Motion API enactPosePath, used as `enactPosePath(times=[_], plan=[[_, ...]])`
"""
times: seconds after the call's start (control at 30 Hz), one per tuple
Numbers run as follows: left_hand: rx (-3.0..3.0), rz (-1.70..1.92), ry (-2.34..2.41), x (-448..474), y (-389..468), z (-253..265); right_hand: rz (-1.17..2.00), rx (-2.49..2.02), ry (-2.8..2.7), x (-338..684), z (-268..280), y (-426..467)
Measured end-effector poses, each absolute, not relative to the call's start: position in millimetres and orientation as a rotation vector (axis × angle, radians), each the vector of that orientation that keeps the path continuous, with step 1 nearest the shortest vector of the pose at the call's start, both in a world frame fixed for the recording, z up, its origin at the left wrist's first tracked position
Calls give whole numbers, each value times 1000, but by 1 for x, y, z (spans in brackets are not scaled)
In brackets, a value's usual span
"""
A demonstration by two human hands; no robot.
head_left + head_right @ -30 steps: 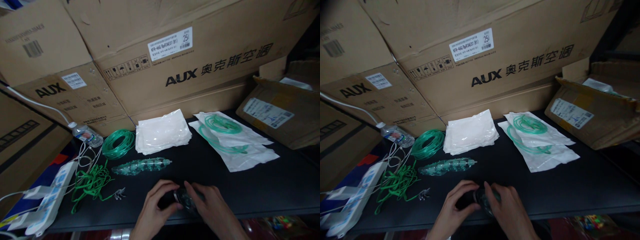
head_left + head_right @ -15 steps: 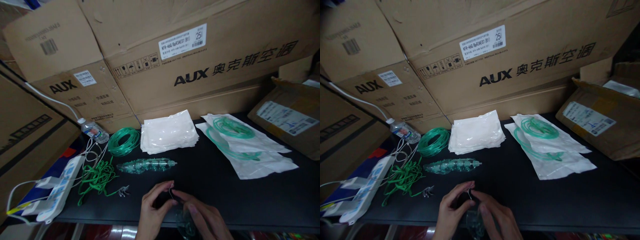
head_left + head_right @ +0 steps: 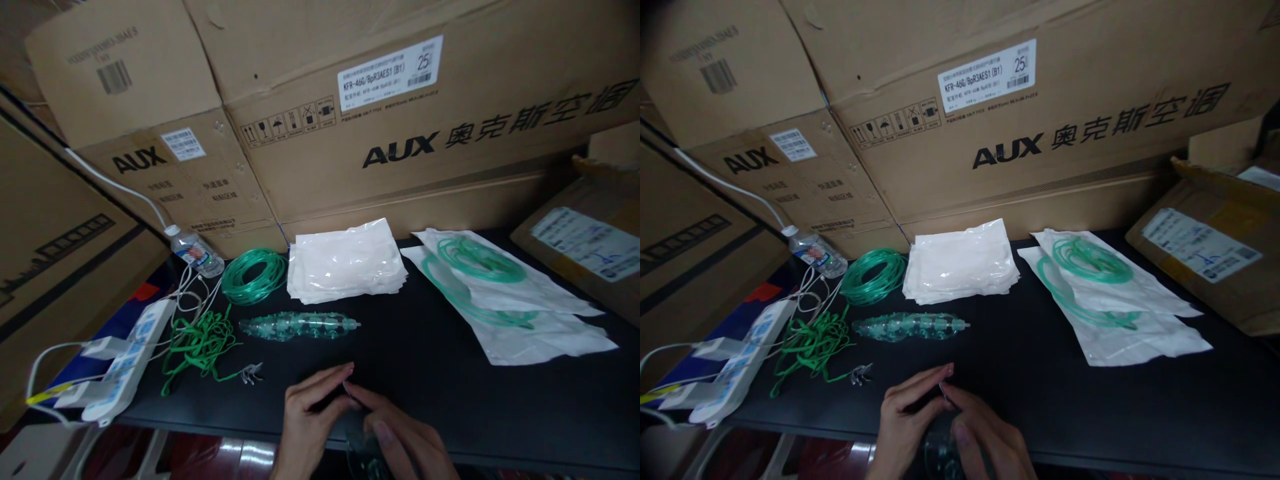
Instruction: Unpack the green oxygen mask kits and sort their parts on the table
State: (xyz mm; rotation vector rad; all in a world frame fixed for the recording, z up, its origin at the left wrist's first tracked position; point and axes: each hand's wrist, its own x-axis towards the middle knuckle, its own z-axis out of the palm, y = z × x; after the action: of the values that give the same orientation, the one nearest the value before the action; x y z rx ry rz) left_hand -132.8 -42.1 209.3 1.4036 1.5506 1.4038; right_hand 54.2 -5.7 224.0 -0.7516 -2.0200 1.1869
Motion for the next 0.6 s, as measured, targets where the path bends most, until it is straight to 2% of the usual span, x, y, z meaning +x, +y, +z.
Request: enactPosePath(times=[0.37, 0.6], plan=[[1317, 1446, 1530, -133, -44, 202, 769, -587, -2209, 52, 215, -6], [1360, 1381, 1639, -133, -49, 210, 859, -599, -2183, 52, 221, 0]])
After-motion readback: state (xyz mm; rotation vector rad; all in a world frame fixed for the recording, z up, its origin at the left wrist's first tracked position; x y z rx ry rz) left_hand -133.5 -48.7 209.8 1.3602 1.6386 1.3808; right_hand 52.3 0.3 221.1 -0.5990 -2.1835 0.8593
